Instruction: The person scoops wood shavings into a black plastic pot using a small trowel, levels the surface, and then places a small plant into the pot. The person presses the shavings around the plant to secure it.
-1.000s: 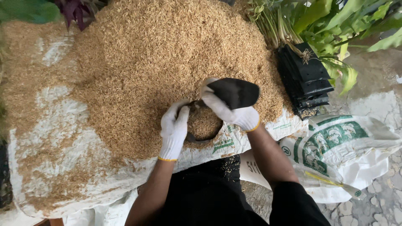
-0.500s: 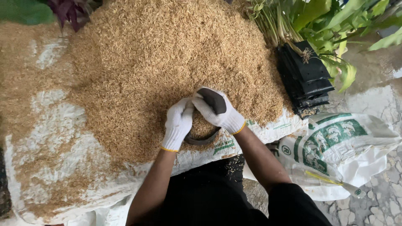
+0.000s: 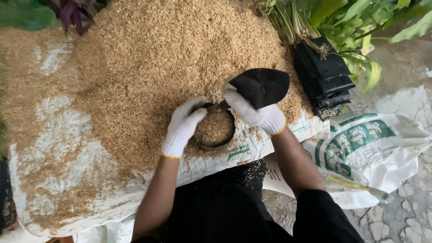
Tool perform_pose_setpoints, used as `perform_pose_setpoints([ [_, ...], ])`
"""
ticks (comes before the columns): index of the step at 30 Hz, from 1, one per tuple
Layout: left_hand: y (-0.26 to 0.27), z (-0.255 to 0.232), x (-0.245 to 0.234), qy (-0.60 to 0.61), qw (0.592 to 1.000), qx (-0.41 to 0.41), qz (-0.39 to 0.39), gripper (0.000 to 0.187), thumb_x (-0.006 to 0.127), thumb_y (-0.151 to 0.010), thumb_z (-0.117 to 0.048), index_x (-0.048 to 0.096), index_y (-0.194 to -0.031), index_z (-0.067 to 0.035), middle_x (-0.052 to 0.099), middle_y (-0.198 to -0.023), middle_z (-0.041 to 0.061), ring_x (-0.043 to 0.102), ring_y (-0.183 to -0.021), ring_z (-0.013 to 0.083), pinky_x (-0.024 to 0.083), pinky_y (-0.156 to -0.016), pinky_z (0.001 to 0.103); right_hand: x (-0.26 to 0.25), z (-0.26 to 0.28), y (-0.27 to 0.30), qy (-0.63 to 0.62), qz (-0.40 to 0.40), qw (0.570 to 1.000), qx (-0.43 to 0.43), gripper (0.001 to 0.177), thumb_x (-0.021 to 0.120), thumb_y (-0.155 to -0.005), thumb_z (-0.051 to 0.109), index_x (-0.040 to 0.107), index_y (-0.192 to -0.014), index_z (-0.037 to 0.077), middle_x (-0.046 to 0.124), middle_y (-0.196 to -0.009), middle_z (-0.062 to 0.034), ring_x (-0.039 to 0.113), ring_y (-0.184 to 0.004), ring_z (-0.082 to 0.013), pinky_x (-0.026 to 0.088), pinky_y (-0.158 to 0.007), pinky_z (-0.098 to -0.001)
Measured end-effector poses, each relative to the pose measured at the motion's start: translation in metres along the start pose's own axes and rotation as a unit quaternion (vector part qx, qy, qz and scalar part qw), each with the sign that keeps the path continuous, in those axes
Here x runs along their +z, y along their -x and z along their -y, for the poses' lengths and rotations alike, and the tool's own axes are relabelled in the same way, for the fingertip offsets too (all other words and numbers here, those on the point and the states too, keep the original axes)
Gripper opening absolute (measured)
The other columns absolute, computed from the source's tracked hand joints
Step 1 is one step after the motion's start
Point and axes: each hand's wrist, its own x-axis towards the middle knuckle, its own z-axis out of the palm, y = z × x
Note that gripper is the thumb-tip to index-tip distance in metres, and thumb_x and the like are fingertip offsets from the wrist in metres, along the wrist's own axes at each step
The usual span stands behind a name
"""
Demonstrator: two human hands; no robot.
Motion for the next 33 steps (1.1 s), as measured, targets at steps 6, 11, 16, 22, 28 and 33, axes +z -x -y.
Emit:
perform_pose_setpoints([
  [6, -0.019, -0.002, 0.007, -0.040, 0.997, -0.040, 0.054, 0.025, 0.060, -0.099, -0.021, 0.078, -0.115, -0.018, 0.076, -0.113, 0.012, 0.068, -0.115, 0.0322, 0.049, -0.104, 0.047, 0.017, -0.055, -0.001, 0.084, 0.034, 0.968, -0.232, 0.013, 0.061, -0.096, 0.005, 0.065, -0.084, 0.003, 0.056, -0.068, -0.0131, 0.061, -0.064, -0.0372, 0.052, -0.064, -0.0412],
  [11, -0.024, 0.030, 0.022, -0.100, 0.981, -0.165, -0.012, 0.026, 0.058, -0.100, -0.044, 0.074, -0.117, -0.032, 0.072, -0.120, 0.000, 0.065, -0.120, 0.0263, 0.047, -0.107, 0.043, 0.039, -0.068, -0.005, 0.078, 0.016, 0.969, -0.233, 0.020, 0.060, -0.095, 0.005, 0.064, -0.076, 0.008, 0.056, -0.066, -0.0082, 0.061, -0.062, -0.0334, 0.052, -0.064, -0.0379],
  [16, -0.015, 0.013, 0.031, -0.059, 0.959, -0.265, -0.079, 0.031, 0.064, -0.098, -0.039, 0.075, -0.124, -0.025, 0.073, -0.126, 0.009, 0.062, -0.127, 0.0328, 0.041, -0.112, 0.048, 0.056, -0.065, 0.010, 0.102, 0.023, 0.979, -0.175, 0.016, 0.060, -0.096, 0.009, 0.059, -0.080, 0.006, 0.056, -0.068, -0.0142, 0.064, -0.066, -0.0387, 0.053, -0.063, -0.0422],
  [22, 0.006, -0.009, 0.022, 0.010, 0.973, -0.154, -0.171, 0.022, 0.058, -0.101, -0.031, 0.076, -0.113, -0.028, 0.077, -0.108, 0.003, 0.069, -0.112, 0.0266, 0.046, -0.109, 0.045, 0.030, -0.053, -0.003, 0.105, 0.013, 0.946, -0.305, 0.015, 0.062, -0.098, 0.008, 0.068, -0.085, 0.007, 0.059, -0.069, -0.0116, 0.065, -0.066, -0.0355, 0.053, -0.065, -0.0377],
  [28, -0.008, -0.004, 0.005, 0.003, 0.995, -0.095, -0.035, 0.030, 0.067, -0.093, -0.026, 0.074, -0.121, -0.018, 0.075, -0.114, 0.012, 0.069, -0.115, 0.0315, 0.050, -0.104, 0.046, 0.013, -0.024, 0.009, 0.137, 0.035, 0.961, -0.238, 0.013, 0.062, -0.099, 0.008, 0.069, -0.089, 0.003, 0.064, -0.072, -0.0110, 0.069, -0.071, -0.0320, 0.056, -0.072, -0.0384],
  [33, -0.012, -0.010, 0.017, -0.058, 0.987, -0.151, -0.022, 0.028, 0.059, -0.099, -0.032, 0.076, -0.120, -0.024, 0.075, -0.115, 0.009, 0.067, -0.117, 0.0312, 0.046, -0.109, 0.048, 0.026, -0.047, 0.006, 0.092, 0.036, 0.979, -0.178, 0.011, 0.059, -0.100, 0.010, 0.065, -0.092, 0.004, 0.060, -0.071, -0.0184, 0.065, -0.070, -0.0435, 0.055, -0.068, -0.0436],
])
